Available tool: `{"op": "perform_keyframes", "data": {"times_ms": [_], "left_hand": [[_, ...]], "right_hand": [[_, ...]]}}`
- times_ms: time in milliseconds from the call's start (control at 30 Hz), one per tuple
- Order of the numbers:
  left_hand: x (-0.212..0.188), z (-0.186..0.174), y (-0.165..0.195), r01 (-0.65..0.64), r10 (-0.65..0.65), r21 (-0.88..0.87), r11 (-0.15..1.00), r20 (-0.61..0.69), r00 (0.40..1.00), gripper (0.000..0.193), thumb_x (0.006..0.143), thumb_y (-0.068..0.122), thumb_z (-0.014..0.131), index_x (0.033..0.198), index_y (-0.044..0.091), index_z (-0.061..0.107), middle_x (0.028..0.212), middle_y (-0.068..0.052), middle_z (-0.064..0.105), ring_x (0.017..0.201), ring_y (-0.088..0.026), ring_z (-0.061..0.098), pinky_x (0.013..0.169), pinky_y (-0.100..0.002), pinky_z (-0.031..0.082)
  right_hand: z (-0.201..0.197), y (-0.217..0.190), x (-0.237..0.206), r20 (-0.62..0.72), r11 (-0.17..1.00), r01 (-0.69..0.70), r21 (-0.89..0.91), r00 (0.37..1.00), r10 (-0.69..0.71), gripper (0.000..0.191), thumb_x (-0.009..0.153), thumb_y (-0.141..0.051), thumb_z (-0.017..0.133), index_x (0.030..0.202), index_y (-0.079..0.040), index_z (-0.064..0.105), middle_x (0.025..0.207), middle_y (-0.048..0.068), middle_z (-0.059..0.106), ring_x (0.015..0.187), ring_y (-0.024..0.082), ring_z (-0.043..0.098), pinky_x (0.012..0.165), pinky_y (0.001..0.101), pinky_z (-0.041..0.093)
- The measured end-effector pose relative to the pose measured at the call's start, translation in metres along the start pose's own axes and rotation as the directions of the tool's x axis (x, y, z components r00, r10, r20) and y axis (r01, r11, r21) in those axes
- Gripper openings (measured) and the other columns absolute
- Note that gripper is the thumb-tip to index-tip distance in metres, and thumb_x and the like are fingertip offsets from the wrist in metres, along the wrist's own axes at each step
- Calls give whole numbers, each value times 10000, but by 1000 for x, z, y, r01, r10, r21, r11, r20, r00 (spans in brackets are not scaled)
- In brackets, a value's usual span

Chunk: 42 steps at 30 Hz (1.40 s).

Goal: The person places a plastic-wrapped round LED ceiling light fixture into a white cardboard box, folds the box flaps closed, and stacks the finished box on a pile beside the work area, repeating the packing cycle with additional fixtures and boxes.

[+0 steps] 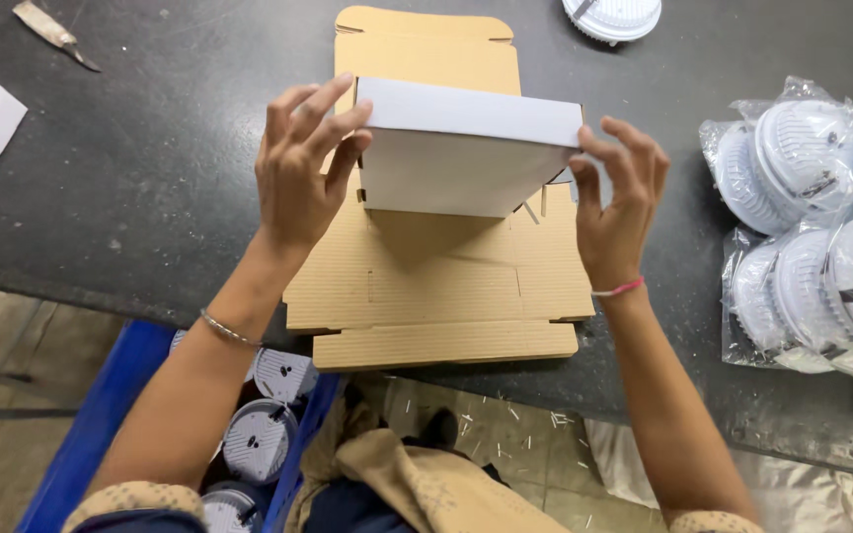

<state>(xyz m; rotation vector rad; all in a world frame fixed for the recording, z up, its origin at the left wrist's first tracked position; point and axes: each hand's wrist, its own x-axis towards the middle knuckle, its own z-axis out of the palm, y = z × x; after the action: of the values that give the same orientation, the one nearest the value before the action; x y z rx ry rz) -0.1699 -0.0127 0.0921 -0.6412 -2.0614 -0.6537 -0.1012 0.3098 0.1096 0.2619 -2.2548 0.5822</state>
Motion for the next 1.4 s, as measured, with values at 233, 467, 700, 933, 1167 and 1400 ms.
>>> {"op": "perform_keyframes", "data": {"times_ms": [233,467,700,933,1167,1400], "left_hand": [[-8,-11,-5,-16,10,79,997,70,997,219,1074,301,766,1287,268,727,1413,34,699,1315,-256,574,993,-424,557],[-15,-26,16,106,-104,0,994,193,976,664,823,459,901,1394,247,635,1019,-68,757,952,-282,687,794,-440,570],[-28,-3,18,215,-213,12,977,208,955,804,808,179,867,1498,344,490,917,7,763,871,-233,716,723,-403,598],[-14,-20,19,319,-271,-47,946,425,864,766,905,-31,710,1535,342,484,903,-49,759,841,-218,750,785,-392,603],[21,-83,48,383,-335,146,912,804,491,1107,764,162,868,1624,352,196,926,-111,778,853,-259,729,830,-423,558],[39,-112,85,407,-343,184,895,866,364,1205,699,301,916,1644,299,169,894,-129,775,749,-217,747,759,-373,599]], "right_hand": [[-8,36,8,218,736,-315,599,949,229,277,1032,-333,615,1151,-120,747,1432,62,526,1341,204,502,1120,366,499],[35,34,-47,264,795,-381,472,921,285,709,849,-119,863,1359,-52,375,1171,104,521,950,182,651,763,310,635],[17,60,-48,480,695,-514,503,835,269,193,846,39,657,1038,26,657,970,85,717,903,186,742,807,335,634],[-45,88,-79,962,974,-180,-139,210,176,406,790,-261,793,1168,-121,748,1001,78,813,905,230,754,806,375,578],[33,60,-58,636,871,-490,16,678,369,372,978,-320,687,1055,43,720,940,207,765,838,295,759,748,398,604],[-23,44,-78,970,892,-451,23,-206,-129,377,936,-252,613,1276,-119,708,1106,108,788,924,225,786,777,318,653]]}}
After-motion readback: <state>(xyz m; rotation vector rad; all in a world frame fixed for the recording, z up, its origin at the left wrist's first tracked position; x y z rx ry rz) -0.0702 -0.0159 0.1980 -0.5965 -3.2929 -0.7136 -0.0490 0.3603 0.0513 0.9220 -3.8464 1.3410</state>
